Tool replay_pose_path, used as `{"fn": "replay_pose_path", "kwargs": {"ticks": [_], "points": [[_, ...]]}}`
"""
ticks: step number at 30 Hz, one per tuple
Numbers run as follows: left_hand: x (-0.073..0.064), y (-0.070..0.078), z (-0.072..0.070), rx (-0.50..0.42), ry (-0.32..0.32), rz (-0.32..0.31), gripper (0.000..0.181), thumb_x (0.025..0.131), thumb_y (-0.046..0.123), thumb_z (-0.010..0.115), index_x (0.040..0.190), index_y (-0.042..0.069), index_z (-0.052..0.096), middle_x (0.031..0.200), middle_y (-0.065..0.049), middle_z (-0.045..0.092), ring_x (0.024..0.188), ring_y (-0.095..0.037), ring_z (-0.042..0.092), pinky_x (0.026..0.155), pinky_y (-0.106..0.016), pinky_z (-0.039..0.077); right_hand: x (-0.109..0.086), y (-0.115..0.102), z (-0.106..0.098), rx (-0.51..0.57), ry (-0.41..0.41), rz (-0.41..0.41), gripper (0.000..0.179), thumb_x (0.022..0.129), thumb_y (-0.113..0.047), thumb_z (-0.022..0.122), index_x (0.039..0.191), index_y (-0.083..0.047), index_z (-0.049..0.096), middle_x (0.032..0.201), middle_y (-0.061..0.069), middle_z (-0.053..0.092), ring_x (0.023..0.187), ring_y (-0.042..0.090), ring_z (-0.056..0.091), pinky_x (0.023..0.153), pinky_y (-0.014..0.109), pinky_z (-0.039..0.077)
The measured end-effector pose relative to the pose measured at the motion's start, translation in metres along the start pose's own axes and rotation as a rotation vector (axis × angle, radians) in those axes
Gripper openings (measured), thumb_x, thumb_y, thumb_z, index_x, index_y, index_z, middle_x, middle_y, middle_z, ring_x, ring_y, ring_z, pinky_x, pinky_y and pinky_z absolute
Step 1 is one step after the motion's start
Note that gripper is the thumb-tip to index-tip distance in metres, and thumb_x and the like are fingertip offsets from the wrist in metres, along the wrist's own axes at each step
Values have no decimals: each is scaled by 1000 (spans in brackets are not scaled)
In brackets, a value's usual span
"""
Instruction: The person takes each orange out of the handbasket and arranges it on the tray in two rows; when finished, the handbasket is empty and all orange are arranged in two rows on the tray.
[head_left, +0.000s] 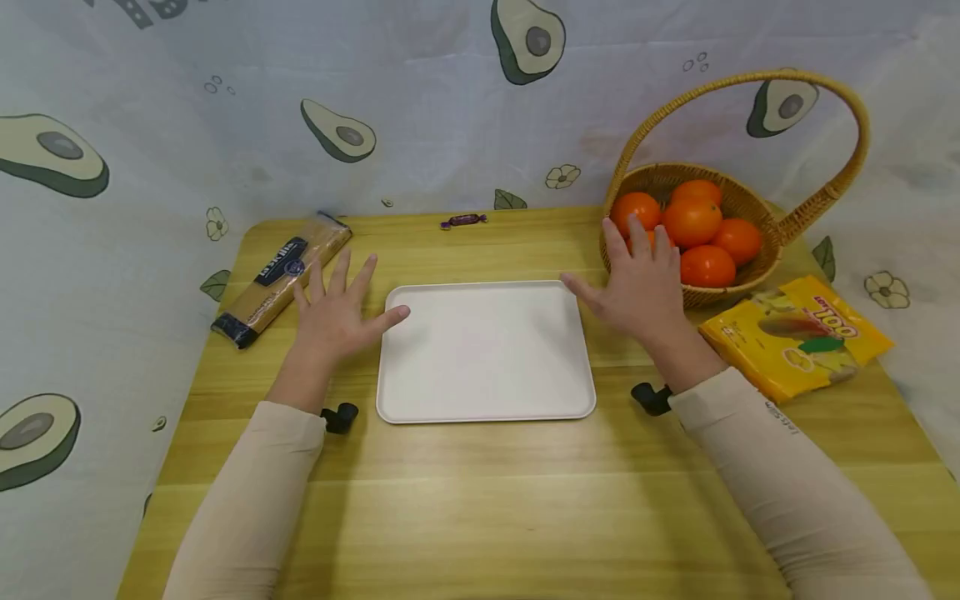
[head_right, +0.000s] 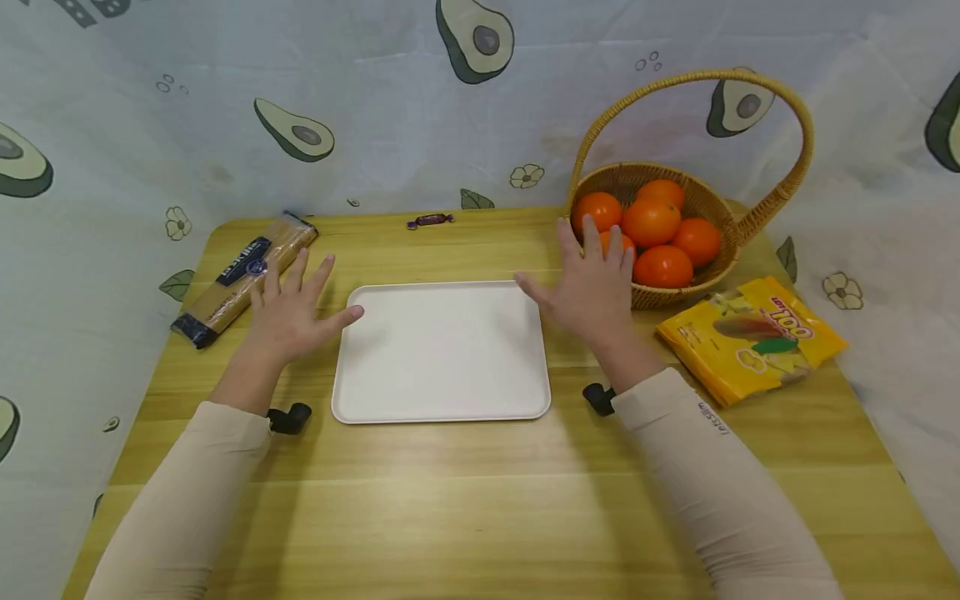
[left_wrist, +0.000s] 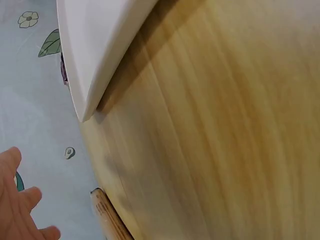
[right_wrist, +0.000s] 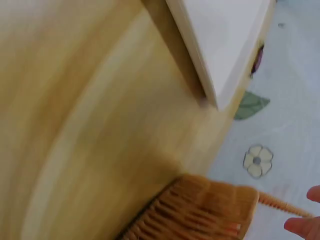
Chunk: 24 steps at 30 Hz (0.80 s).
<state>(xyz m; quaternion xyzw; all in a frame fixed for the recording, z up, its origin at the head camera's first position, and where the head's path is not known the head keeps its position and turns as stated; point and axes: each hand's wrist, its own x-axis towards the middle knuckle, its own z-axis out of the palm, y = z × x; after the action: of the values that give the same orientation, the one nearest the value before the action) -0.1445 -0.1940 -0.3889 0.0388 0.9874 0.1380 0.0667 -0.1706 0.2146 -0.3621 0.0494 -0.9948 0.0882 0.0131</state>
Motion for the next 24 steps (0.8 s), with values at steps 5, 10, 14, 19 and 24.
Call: {"fn": "replay_pose_path", "kwargs": {"ticks": [5, 10, 14, 19, 24], "points": [[-1, -7, 2, -77, -28, -13, 103, 85, 89, 41, 165, 34, 8, 165, -25, 24, 147, -54, 23, 117, -73, 19, 16, 22, -20, 93, 8, 69, 104, 93, -78, 40, 165, -12, 6, 170, 24, 1, 153, 55, 6, 115, 75, 22], [-3, -12, 4, -215, -91, -57, 101, 86, 83, 52, 165, 30, 16, 152, -25, 42, 138, -47, 39, 109, -67, 37, 30, 49, -36, 209, 93, 148, 98, 94, -70, 49, 165, -12, 13, 168, 25, 12, 147, 60, 19, 113, 75, 24], [-7, -16, 10, -347, -108, -80, 93, 87, 73, 62, 159, 21, 34, 125, -16, 58, 111, -35, 56, 93, -52, 48, 39, 71, -43, 292, 124, 243, 95, 95, -67, 50, 164, -12, 13, 168, 23, 16, 150, 53, 21, 120, 67, 22], [-14, -21, 27, -497, -49, -42, 70, 92, 56, 69, 145, 13, 51, 101, -11, 58, 88, -26, 53, 76, -36, 45, 42, 96, -40, 435, 144, 356, 93, 95, -65, 51, 164, -13, 17, 168, 18, 20, 154, 43, 21, 124, 61, 21], [-22, -17, 47, -651, 33, -33, 54, 95, 42, 72, 138, 12, 59, 95, -9, 57, 83, -23, 51, 71, -30, 44, 41, 112, -27, 522, 158, 432, 94, 93, -67, 53, 162, -12, 23, 166, 16, 28, 151, 40, 27, 123, 57, 25]]}}
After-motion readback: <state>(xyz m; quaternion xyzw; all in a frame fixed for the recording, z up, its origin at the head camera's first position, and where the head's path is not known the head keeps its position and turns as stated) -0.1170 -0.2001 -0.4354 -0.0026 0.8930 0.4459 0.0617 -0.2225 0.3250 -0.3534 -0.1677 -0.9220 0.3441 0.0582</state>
